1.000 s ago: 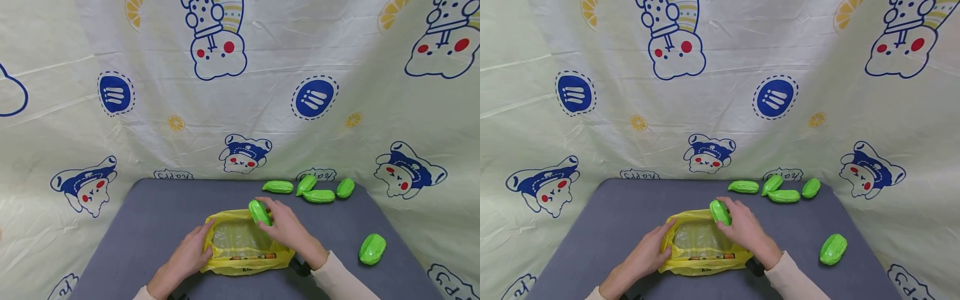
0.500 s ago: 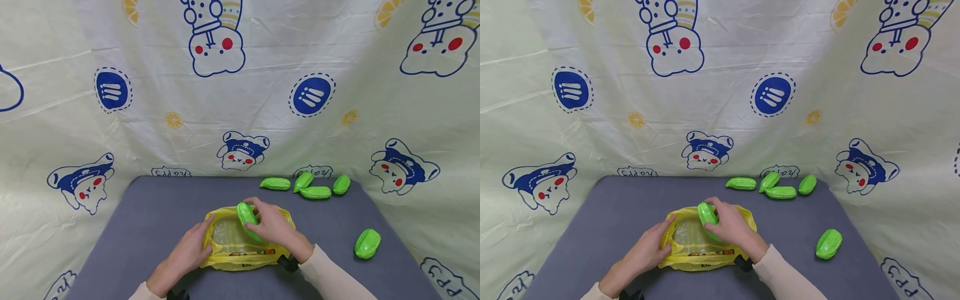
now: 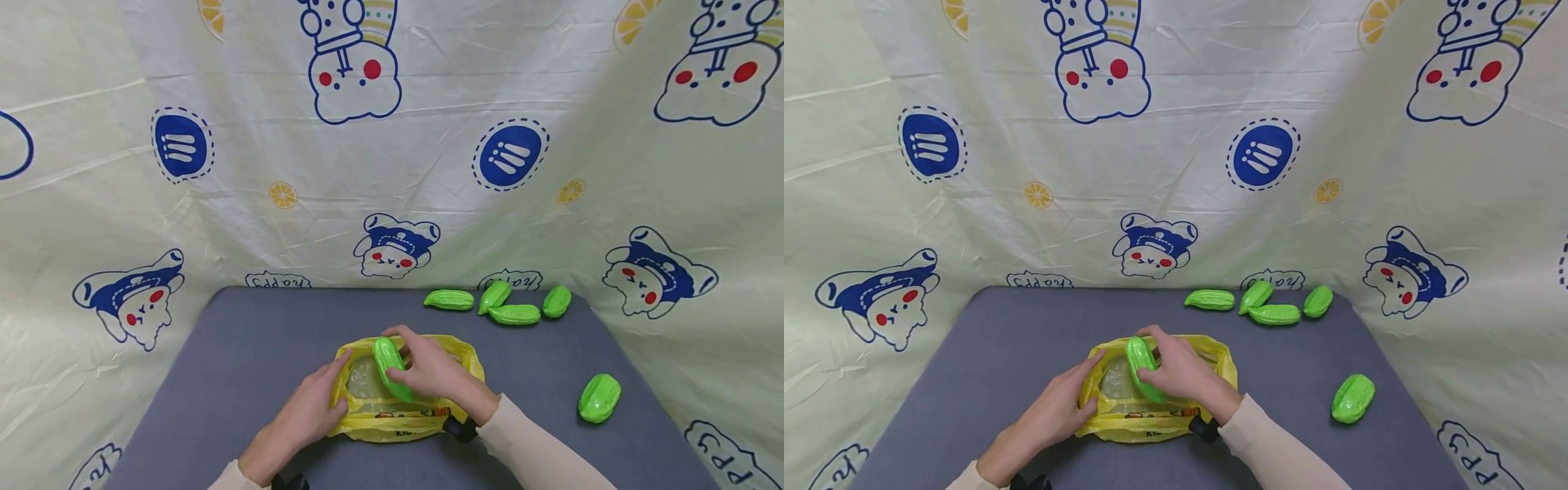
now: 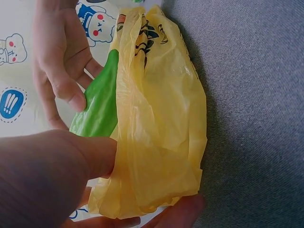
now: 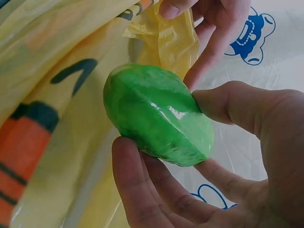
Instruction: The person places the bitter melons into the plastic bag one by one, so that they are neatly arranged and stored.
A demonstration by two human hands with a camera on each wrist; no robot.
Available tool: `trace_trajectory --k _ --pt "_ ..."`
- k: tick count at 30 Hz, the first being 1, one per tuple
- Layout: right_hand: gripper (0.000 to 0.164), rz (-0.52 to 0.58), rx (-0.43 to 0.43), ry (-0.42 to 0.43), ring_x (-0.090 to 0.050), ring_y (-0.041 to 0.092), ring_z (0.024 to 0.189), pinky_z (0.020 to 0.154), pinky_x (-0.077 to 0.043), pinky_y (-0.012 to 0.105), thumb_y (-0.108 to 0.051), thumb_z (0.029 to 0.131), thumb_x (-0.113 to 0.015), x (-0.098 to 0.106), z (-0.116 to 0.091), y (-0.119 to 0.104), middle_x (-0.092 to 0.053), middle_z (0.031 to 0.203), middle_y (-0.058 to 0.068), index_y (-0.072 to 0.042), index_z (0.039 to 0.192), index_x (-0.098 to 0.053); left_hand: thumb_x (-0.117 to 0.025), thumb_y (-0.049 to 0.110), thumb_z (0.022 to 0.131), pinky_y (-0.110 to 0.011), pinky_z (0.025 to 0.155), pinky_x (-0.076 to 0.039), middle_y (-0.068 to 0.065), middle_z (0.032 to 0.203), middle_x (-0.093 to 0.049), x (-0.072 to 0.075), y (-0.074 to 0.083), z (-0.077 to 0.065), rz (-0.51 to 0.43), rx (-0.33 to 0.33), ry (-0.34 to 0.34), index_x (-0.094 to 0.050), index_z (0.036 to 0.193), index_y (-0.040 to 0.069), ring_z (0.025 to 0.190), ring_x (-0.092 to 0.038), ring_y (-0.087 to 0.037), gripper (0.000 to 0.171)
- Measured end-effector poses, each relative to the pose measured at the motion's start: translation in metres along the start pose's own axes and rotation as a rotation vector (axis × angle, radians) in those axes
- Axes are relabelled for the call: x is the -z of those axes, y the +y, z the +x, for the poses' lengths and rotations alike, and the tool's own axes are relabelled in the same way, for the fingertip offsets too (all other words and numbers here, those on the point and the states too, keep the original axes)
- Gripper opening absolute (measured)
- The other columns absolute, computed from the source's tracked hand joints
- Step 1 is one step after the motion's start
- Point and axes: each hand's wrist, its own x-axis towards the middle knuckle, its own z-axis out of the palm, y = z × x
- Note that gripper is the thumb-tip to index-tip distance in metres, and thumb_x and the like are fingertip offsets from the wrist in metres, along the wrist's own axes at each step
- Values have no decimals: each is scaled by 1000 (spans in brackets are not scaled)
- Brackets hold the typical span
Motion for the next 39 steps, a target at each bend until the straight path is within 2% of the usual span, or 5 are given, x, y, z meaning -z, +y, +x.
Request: trace_trajectory --k 5,13,20,26,39 --pt "65 6 23 -19 -81 23 104 85 -71 44 -23 104 -89 -1 2 -1 -83 126 17 -18 162 -61 -78 1 94 -63 110 -64 -27 160 -69 0 0 0 -12 -10 -5 -50 176 8 143 -72 -47 88" --pt "63 22 13 -35 -81 30 114 89 -70 48 -24 103 -90 -5 6 -4 -82 132 19 -18 160 -62 -79 1 94 -61 107 -65 -27 164 -67 2 1 1 -18 -16 -15 -48 178 10 144 -72 -46 90" --pt "64 53 -14 -69 -80 28 114 88 -69 44 -28 104 -91 -10 9 -10 -82 134 18 -18 160 -62 -79 0 94 -63 110 -64 -28 165 -65 3 1 -3 -20 -22 -3 -47 179 8 145 -70 -48 91" --pt "64 71 -31 -66 -81 31 116 87 -69 44 -29 104 -90 -16 11 -12 -81 136 20 -18 160 -60 -79 0 94 -61 109 -64 -28 165 -65 4 2 -5 -25 -20 -1 -45 179 8 145 -70 -47 92" --pt "69 135 -49 -47 -78 20 100 82 -67 38 -25 104 -91 -33 12 -15 -81 127 19 -5 158 -54 -79 3 96 -60 107 -64 -28 166 -64 -1 3 -4 -32 -20 -23 -41 182 10 143 -71 -44 94"
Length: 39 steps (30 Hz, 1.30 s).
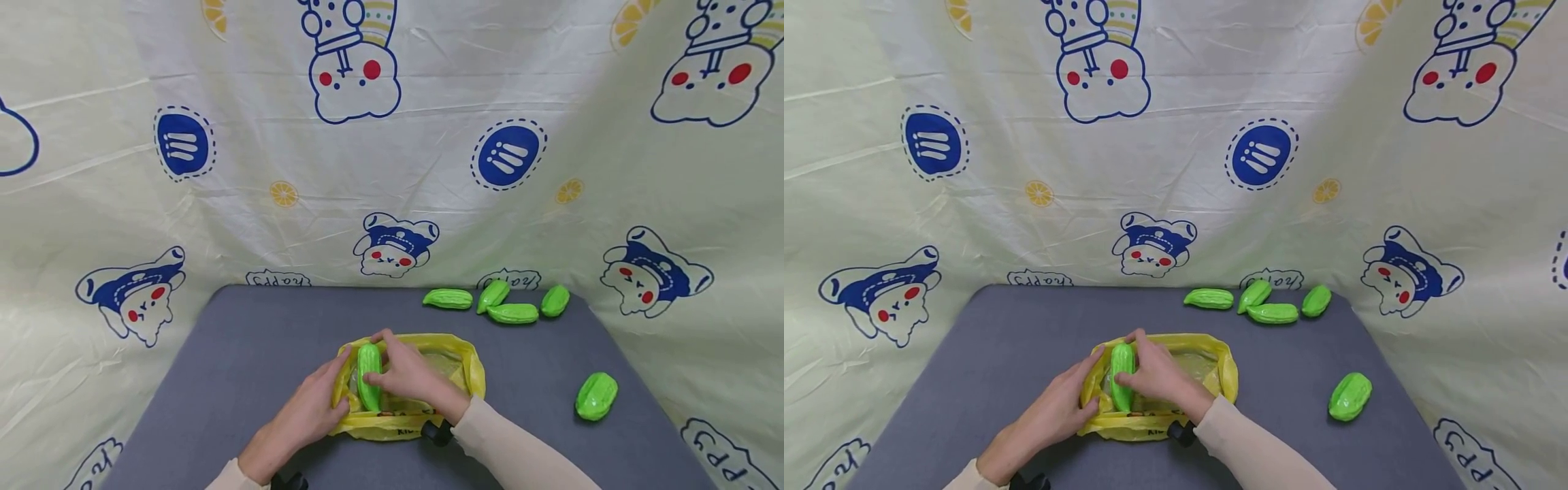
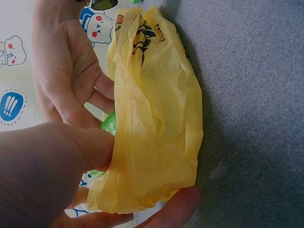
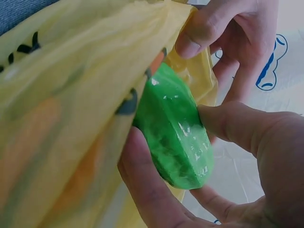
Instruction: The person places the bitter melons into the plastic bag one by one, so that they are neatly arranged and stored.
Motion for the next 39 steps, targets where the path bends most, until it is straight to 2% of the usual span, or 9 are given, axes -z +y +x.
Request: trace_trajectory --k 6,11,15,18,23,27,30,35,39 --pt "71 -2 -21 -25 -74 16 86 74 -63 35 -28 104 -91 -5 -1 -1 -80 116 13 -3 158 -53 -79 3 96 -59 106 -65 -28 165 -64 -2 1 0 4 3 -3 -41 181 9 143 -71 -44 93" --pt "71 -39 -46 -40 -76 14 91 86 -68 45 -33 103 -92 -8 -3 2 -82 125 16 -6 159 -57 -79 3 96 -61 110 -64 -28 165 -65 -3 2 -1 8 -1 11 -42 181 8 146 -70 -47 93" --pt "70 -28 -42 -49 -79 15 86 89 -67 50 -33 104 -91 -8 -6 5 -83 125 18 -5 159 -58 -79 3 95 -62 111 -63 -28 166 -64 -3 3 -2 6 2 8 -42 181 8 147 -69 -46 93" --pt "71 -31 -48 -47 -82 22 93 91 -67 53 -34 104 -91 -6 -9 7 -83 127 19 -5 159 -58 -79 2 95 -63 110 -63 -28 166 -64 -3 4 -3 2 6 4 -42 181 8 146 -69 -46 93" --pt "73 -54 -71 -18 -79 40 121 98 -67 60 -34 104 -91 -2 -16 7 -81 133 23 -6 162 -57 -79 2 95 -62 110 -63 -27 165 -65 -3 3 -3 8 6 16 -43 180 8 145 -70 -46 93" --pt "72 -60 -63 24 -78 44 127 101 -66 62 -32 104 -90 5 -25 7 -80 137 25 -8 163 -57 -78 2 95 -61 112 -63 -29 164 -65 -4 3 -2 14 0 29 -43 180 6 146 -70 -46 92" --pt "70 -62 -41 53 -80 42 122 98 -67 61 -29 106 -89 11 -31 10 -79 139 27 -8 164 -57 -78 2 95 -62 113 -63 -30 163 -66 -4 3 -1 17 -13 43 -43 180 5 145 -70 -47 92" --pt "70 -56 -12 94 -84 31 107 86 -70 50 -25 106 -89 21 -40 16 -78 140 26 -8 166 -58 -78 3 95 -62 115 -62 -30 164 -65 -5 2 -1 26 -4 43 -43 180 5 147 -69 -48 92" --pt "67 -68 -2 144 -83 26 106 85 -71 45 -22 105 -89 25 -47 22 -79 139 23 -10 164 -60 -78 3 95 -63 114 -62 -28 166 -64 -6 2 -1 22 7 28 -43 180 7 149 -68 -47 93"
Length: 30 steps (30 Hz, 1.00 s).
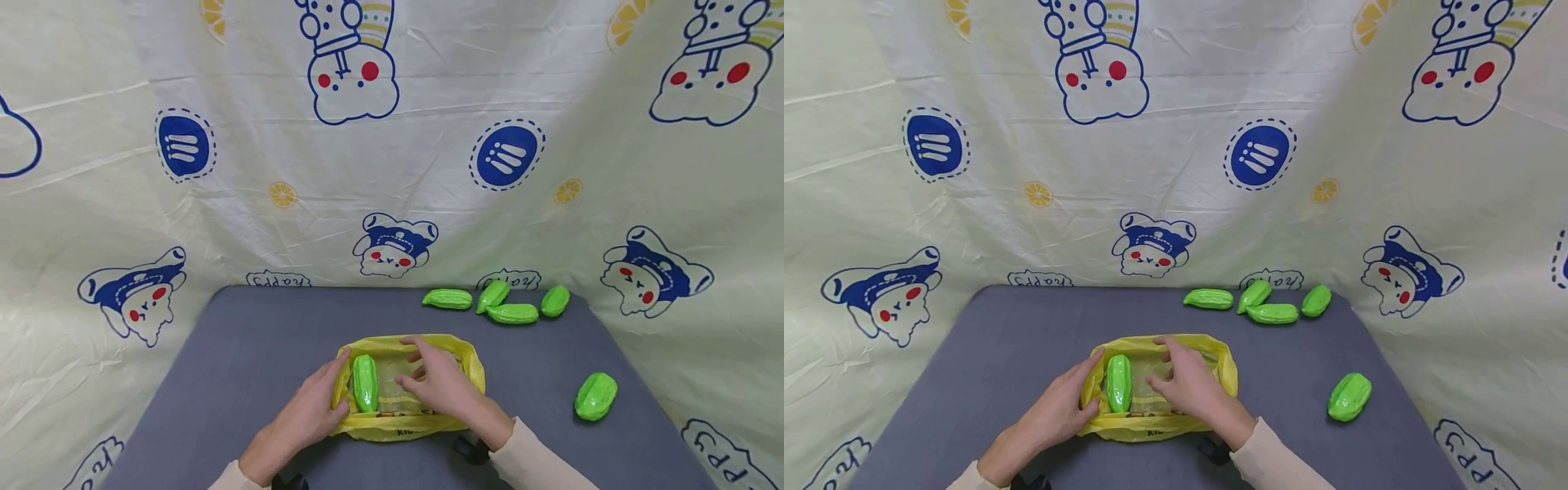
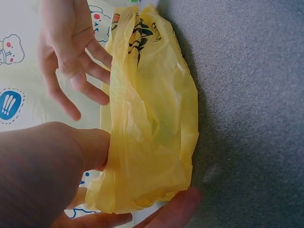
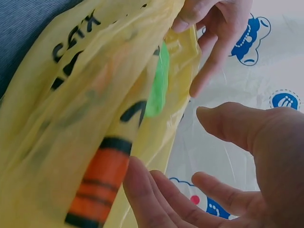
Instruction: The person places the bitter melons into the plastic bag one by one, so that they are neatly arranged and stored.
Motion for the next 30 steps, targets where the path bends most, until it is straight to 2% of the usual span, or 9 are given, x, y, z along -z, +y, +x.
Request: trace_trajectory --k 9,16,22,30 --pt "60 -43 -28 128 -81 25 109 90 -70 47 -20 104 -90 12 -12 10 -80 136 16 -14 159 -67 -77 2 95 -61 116 -62 -29 166 -64 0 -1 -2 -4 2 9 -44 180 7 149 -68 -46 91" --pt "57 -70 16 215 -81 34 116 95 -69 54 -17 105 -89 27 -22 23 -79 133 13 -12 158 -68 -77 3 95 -61 115 -62 -29 166 -64 0 -3 -2 -15 -2 9 -44 180 6 149 -68 -46 91" --pt "56 -134 42 293 -80 32 115 95 -68 56 -16 104 -90 38 -32 37 -79 131 11 -12 156 -70 -76 2 95 -60 112 -63 -28 166 -64 0 -3 -2 -25 4 -10 -42 180 7 148 -69 -44 92" --pt "53 -212 77 395 -80 31 112 90 -68 54 -15 101 -93 55 -46 59 -78 134 15 -11 150 -74 -75 1 95 -60 113 -62 -28 165 -64 0 -4 -1 -20 3 -5 -42 180 6 148 -69 -44 92"
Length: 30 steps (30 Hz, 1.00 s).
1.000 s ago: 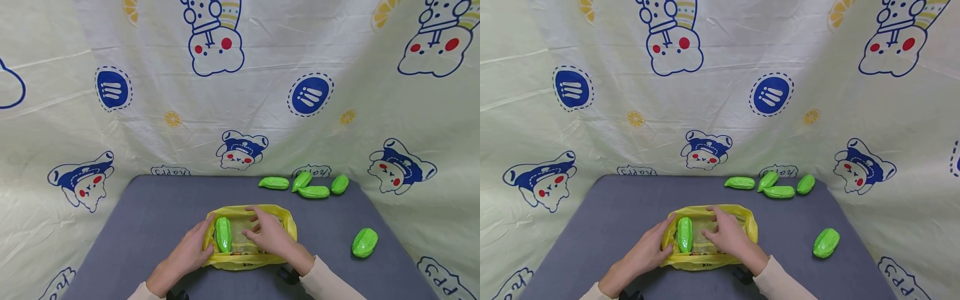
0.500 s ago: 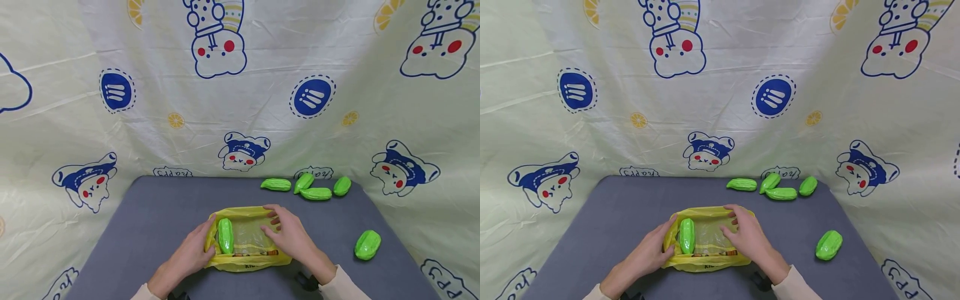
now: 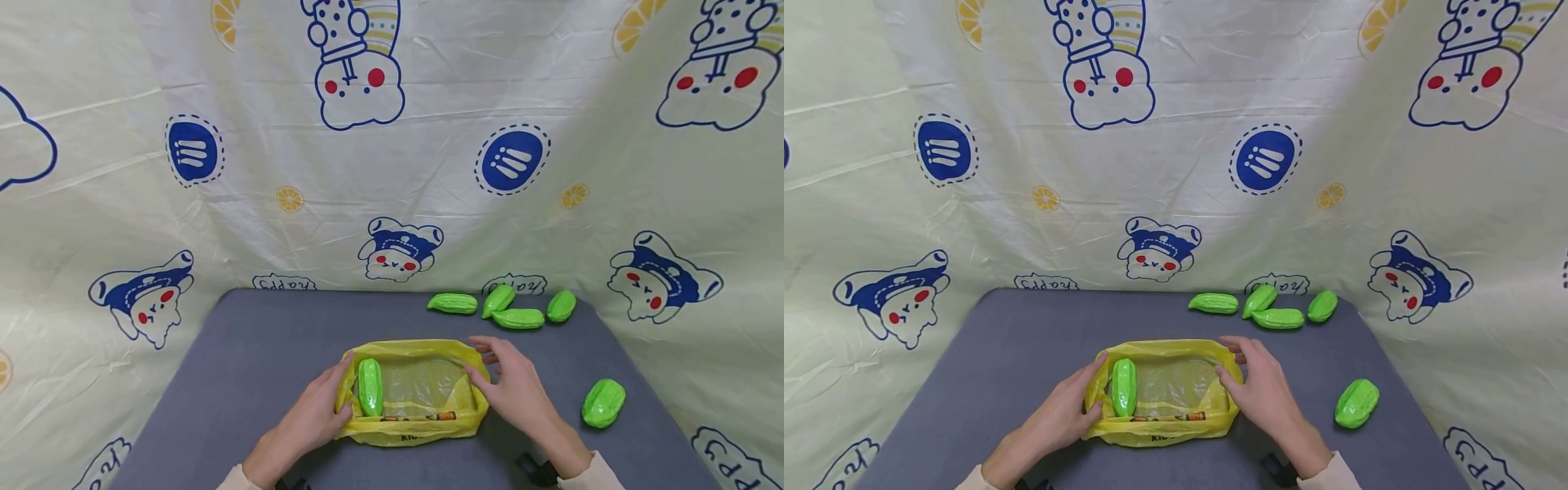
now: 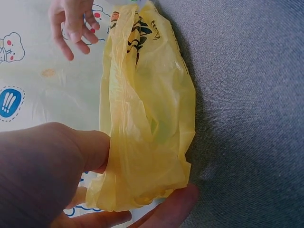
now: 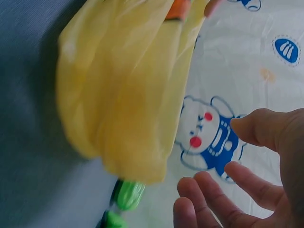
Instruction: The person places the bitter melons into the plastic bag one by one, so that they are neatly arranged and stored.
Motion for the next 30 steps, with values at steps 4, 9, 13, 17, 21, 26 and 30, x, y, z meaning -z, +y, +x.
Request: trace_trajectory --k 4,9,13,17,21,26,30 --pt "51 -38 -5 48 -80 33 112 91 -68 57 -14 101 -92 6 -4 15 -77 135 16 -10 149 -74 -76 1 95 -61 114 -62 -29 165 -65 0 0 0 4 -4 10 -42 180 4 148 -69 -45 91" --pt "49 -79 6 134 -81 37 112 90 -67 59 -17 102 -92 14 -11 36 -76 134 17 -9 147 -76 -76 0 95 -61 115 -62 -29 164 -65 0 0 0 11 -9 23 -43 179 3 148 -69 -45 90" --pt "49 -118 6 198 -81 36 109 87 -65 51 -20 99 -95 21 -17 55 -76 130 17 -11 144 -78 -75 0 95 -61 115 -62 -29 165 -64 0 0 0 9 -9 17 -43 179 2 149 -68 -45 90" --pt "50 -151 -28 221 -76 36 110 85 -61 46 -20 97 -96 32 -23 76 -73 129 19 -11 143 -79 -75 0 95 -62 116 -61 -29 165 -64 -1 0 0 14 -13 20 -43 179 2 149 -68 -46 90" --pt "51 -162 -60 206 -67 38 115 87 -56 54 -23 99 -95 44 -30 97 -69 134 23 -10 144 -77 -74 0 96 -62 116 -61 -29 164 -65 -2 -1 0 19 -20 30 -43 179 2 149 -69 -46 89" --pt "54 -138 -109 175 -55 52 131 100 -42 72 -31 103 -91 60 -38 124 -62 148 30 -8 148 -74 -74 0 96 -62 114 -62 -29 163 -66 -1 0 1 22 -23 34 -43 179 2 147 -70 -46 89" --pt "59 -149 -157 147 -48 60 139 108 -34 81 -37 106 -87 69 -44 147 -58 156 35 -5 152 -71 -74 0 96 -61 115 -62 -29 164 -65 -2 0 0 17 -11 29 -42 179 2 148 -69 -46 89"
